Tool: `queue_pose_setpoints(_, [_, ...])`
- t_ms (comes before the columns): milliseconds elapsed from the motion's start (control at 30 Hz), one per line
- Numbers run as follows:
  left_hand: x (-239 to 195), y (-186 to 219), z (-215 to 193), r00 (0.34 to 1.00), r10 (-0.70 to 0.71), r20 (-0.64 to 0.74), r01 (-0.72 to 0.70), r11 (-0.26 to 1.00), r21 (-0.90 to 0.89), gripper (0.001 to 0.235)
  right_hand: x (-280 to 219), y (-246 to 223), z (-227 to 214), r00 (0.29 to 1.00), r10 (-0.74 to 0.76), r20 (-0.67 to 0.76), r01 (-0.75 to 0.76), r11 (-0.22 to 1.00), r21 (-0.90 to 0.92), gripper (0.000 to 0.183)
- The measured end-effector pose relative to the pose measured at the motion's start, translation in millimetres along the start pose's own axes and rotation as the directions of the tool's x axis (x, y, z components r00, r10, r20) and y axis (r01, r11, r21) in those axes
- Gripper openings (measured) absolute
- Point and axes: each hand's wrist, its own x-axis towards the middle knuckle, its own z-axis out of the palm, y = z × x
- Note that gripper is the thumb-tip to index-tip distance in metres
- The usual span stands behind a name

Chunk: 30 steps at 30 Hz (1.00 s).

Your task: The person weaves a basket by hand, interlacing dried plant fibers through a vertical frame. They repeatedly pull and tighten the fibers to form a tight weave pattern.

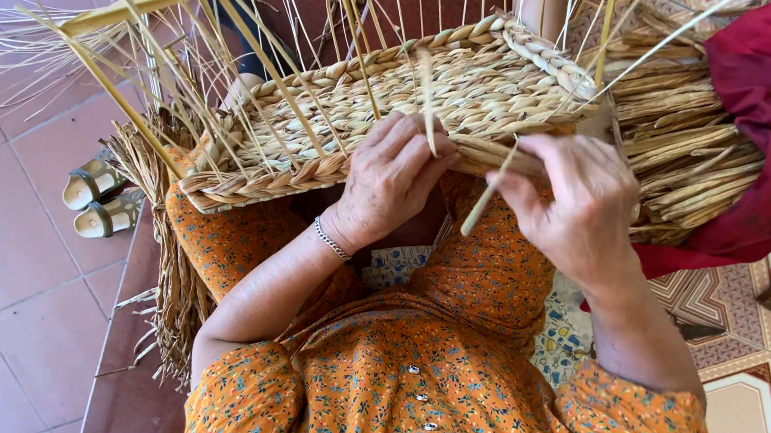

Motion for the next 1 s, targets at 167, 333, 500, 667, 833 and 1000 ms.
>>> queue_pose_setpoints(167, [16.9,-4.0,3.5,0.944,-0.310,0.112,0.323,0.937,-0.133,0.037,32.7,12.1,19.9,0.995,-0.027,-0.096,0.017,0.995,-0.102,0.047])
queue_pose_setpoints(333, [27.6,-10.4,8.7,0.952,-0.287,0.102,0.292,0.956,-0.039,0.034,27.6,13.7,29.5,0.991,0.012,-0.131,-0.016,1.000,-0.027,0.047])
queue_pose_setpoints(500, [27.3,-18.1,15.7,0.928,-0.362,0.091,0.365,0.931,-0.011,0.035,14.9,15.4,38.1,0.984,0.061,-0.167,-0.056,0.998,0.036,0.047])
queue_pose_setpoints(667, [26.0,-18.4,23.1,0.944,-0.329,0.028,0.328,0.944,0.020,0.032,19.3,16.0,40.9,0.980,0.097,-0.176,-0.072,0.987,0.143,0.046])
queue_pose_setpoints(833, [21.2,-15.1,21.1,0.960,-0.275,-0.044,0.273,0.960,-0.063,0.030,21.1,-6.3,10.6,0.978,-0.053,-0.202,0.013,0.981,-0.194,0.038])
queue_pose_setpoints(1000, [14.1,-4.8,15.4,0.986,-0.156,-0.057,0.150,0.985,-0.088,0.024,18.5,-40.3,-22.1,0.963,-0.047,-0.265,0.064,0.996,0.054,0.021])
